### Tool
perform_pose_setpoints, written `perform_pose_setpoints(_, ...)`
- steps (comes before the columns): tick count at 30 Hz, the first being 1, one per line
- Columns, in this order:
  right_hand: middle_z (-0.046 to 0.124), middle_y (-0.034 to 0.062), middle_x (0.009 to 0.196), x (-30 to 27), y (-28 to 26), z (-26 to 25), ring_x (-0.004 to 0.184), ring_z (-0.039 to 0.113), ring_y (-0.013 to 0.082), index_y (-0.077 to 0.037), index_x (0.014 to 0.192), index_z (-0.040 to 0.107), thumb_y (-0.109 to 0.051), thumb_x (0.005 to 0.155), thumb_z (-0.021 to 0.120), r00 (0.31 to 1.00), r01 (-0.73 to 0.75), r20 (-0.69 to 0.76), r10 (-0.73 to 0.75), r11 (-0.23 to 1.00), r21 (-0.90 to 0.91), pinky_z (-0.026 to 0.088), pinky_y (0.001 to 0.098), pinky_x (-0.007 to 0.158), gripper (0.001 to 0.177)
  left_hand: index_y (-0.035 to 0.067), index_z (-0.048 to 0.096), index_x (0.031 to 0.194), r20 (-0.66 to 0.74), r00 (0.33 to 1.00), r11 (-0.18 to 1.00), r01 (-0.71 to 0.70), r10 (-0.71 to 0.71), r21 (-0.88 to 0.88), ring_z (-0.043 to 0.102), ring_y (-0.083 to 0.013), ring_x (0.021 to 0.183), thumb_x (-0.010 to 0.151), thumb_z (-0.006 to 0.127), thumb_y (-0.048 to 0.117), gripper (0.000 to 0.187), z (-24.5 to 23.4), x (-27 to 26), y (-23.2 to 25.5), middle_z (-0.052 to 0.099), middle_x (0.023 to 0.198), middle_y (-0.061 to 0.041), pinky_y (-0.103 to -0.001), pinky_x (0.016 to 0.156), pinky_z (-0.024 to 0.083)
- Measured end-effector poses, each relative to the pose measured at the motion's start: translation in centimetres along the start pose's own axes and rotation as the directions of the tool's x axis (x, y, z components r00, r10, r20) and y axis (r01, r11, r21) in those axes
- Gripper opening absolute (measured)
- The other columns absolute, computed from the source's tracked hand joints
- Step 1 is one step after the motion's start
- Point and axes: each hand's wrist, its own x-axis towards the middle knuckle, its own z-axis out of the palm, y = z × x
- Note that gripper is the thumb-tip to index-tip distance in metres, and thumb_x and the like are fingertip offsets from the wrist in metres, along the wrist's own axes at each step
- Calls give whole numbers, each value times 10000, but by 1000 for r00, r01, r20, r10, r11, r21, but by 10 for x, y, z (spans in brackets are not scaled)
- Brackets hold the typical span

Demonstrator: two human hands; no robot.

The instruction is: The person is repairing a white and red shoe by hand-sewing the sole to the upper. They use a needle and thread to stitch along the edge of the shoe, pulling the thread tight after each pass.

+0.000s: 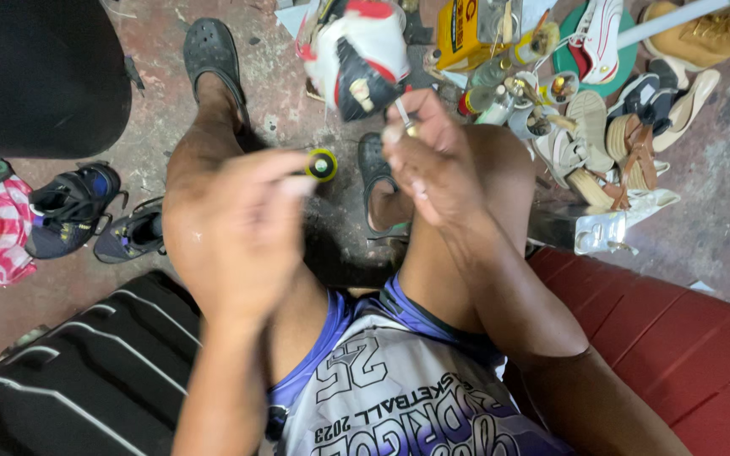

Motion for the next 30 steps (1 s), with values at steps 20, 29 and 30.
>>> perform_pose_setpoints(20,573,58,792,0,-8,27,500,344,17,-41,1215,483,-19,1017,648,994,-108,22,111,987,-123,229,180,453,259,27,677,1014,234,889,698,454,-394,-554,594,-58,746,1012,687,87,60,53,-11,15,656,968,-34,-217,665,526)
perform_pose_setpoints(29,560,62,794,0,-15,29,495,349,15,-50,1204,481,-15,995,659,992,-124,0,125,982,-142,231,174,423,277,48,562,1037,228,934,84,260,-274,-962,582,-124,689,1067,649,124,120,26,-17,4,641,875,-119,-210,616,473)
perform_pose_setpoints(30,558,62,791,-1,-16,30,492,349,14,-51,1204,481,-19,996,658,992,-124,-6,125,980,-156,230,172,422,276,43,557,1019,215,917,153,278,-336,-948,567,-117,669,1092,650,116,139,25,-18,5,628,837,-110,-209,604,456)
